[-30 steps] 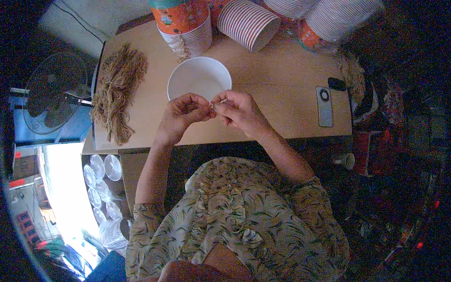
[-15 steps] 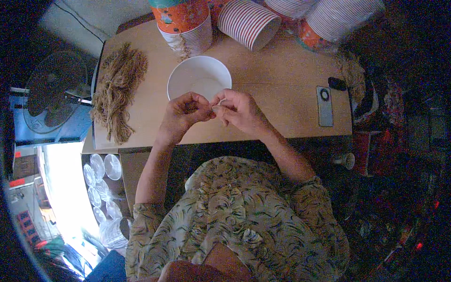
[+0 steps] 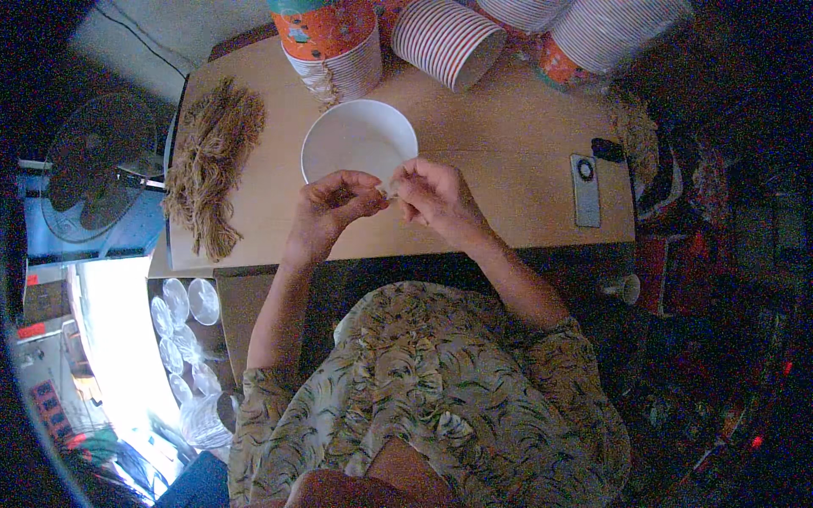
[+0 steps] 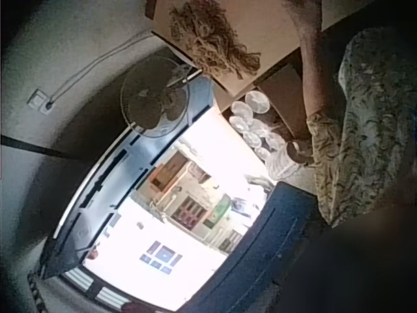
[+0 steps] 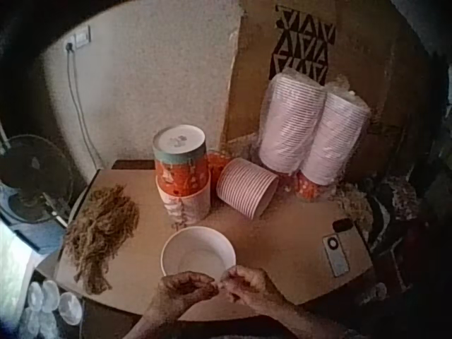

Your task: Attaching rope handles to printed paper buckets.

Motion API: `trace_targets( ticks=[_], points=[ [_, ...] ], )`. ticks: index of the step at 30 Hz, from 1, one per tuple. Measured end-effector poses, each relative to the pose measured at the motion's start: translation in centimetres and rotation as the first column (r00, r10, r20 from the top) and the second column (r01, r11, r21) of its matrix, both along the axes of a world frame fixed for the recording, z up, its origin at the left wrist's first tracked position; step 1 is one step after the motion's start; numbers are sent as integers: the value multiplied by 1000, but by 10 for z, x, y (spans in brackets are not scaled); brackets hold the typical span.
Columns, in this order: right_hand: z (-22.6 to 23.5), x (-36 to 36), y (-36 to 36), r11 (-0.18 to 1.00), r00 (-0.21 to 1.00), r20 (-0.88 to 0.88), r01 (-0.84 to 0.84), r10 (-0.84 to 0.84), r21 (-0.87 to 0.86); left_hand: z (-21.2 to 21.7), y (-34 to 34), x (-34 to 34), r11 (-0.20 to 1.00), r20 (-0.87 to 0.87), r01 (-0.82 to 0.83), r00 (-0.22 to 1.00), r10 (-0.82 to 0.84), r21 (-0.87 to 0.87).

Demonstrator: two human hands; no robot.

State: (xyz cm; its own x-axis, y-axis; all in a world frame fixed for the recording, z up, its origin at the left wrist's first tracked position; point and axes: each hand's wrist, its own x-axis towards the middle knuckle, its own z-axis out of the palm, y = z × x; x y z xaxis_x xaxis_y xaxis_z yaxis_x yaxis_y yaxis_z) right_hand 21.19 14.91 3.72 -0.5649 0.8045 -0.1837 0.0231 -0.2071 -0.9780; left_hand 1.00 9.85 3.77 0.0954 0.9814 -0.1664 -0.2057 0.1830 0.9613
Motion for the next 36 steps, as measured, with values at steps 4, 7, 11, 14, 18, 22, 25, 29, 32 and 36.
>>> trace_targets(
  ticks=[4, 7, 11, 14, 18, 22, 25, 29, 32, 36],
  points=[
    [0, 1, 0, 1000, 1000, -11, 22, -22, 4, -2, 0, 0, 1000, -16, 9, 1000, -9, 5],
    [2, 1, 0, 1000, 1000, -16, 6, -6, 9, -3, 0, 1, 1000, 11, 20, 1000, -20, 23],
    [6, -2, 1, 1000, 1000, 20, -19, 19, -4, -1, 0, 1, 1000, 15, 12, 1000, -12, 20],
    [4, -6, 0, 999, 999, 53, -11, 8, 46, -4, 1, 0, 1000, 15, 15, 1000, -16, 19],
    [0, -9, -1, 988, 999, 46, -20, 13, 154, -1, 1, 2, 1000, -42, 4, 999, -4, 6],
    [-6, -9, -1, 983, 996, 84, 4, -19, 181, -1, 1, 3, 1000, -49, 8, 999, -8, 10],
    [-4, -9, -1, 990, 999, 19, 23, -26, 137, -7, 1, 1, 997, -71, 50, 996, -46, 57],
    [-6, -9, -2, 988, 996, -13, 83, -86, -132, -6, 1, 3, 995, -6, 36, 999, -35, 90],
    [-7, -8, -2, 974, 992, -73, 89, -107, -209, -8, 2, 2, 994, 5, 44, 999, -44, 97],
    [-6, -5, -4, 966, 985, -98, 113, -139, -233, -6, 1, 2, 996, 59, 32, 998, -37, 85]
  ],
)
